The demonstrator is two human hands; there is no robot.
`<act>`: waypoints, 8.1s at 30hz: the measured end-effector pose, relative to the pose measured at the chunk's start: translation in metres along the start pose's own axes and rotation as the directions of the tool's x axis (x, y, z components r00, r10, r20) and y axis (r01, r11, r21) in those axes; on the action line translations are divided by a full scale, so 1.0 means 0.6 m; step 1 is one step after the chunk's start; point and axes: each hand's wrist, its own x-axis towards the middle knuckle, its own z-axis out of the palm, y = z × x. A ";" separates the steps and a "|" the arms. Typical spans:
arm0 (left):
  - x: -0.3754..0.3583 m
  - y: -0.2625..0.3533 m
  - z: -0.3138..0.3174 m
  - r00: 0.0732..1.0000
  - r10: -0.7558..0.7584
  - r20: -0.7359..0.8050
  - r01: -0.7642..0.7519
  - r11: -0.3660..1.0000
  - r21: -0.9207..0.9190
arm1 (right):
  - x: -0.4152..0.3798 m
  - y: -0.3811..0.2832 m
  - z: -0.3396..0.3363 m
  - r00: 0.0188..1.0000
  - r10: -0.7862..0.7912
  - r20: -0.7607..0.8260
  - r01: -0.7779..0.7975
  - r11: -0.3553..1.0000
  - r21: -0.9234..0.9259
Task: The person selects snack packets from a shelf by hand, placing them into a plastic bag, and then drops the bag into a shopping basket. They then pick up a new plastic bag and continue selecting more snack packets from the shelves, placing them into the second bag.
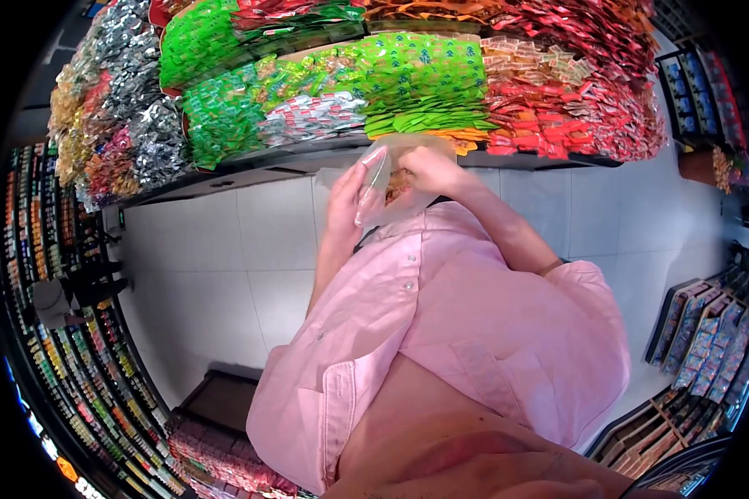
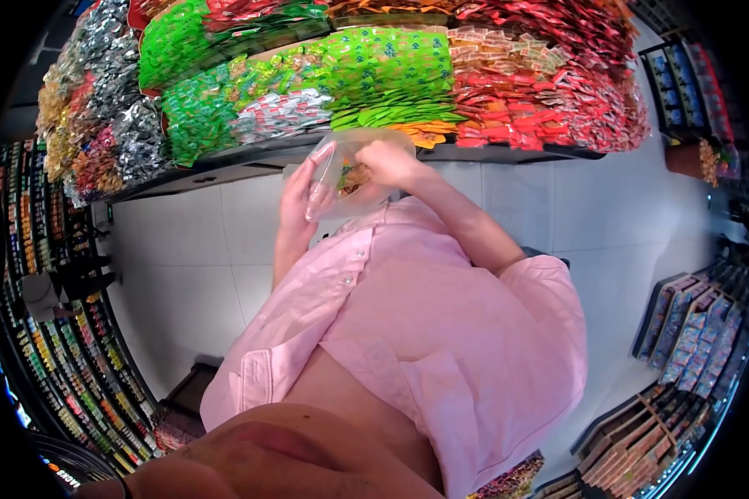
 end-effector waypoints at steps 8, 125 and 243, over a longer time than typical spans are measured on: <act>-0.002 -0.012 -0.028 0.994 -0.036 0.103 0.040 0.998 -0.040 | 0.023 -0.064 0.020 0.989 -0.150 0.005 0.149 0.982 0.120; -0.100 0.147 -0.296 0.840 0.194 -0.507 -0.268 0.960 -0.076 | 0.715 -0.050 0.047 0.754 0.232 -0.615 -0.401 0.904 -0.150; 0.000 0.294 -0.430 0.957 0.190 -0.221 -0.189 0.982 0.027 | 0.617 0.010 -0.288 0.550 -0.017 -0.835 -0.165 0.978 -0.128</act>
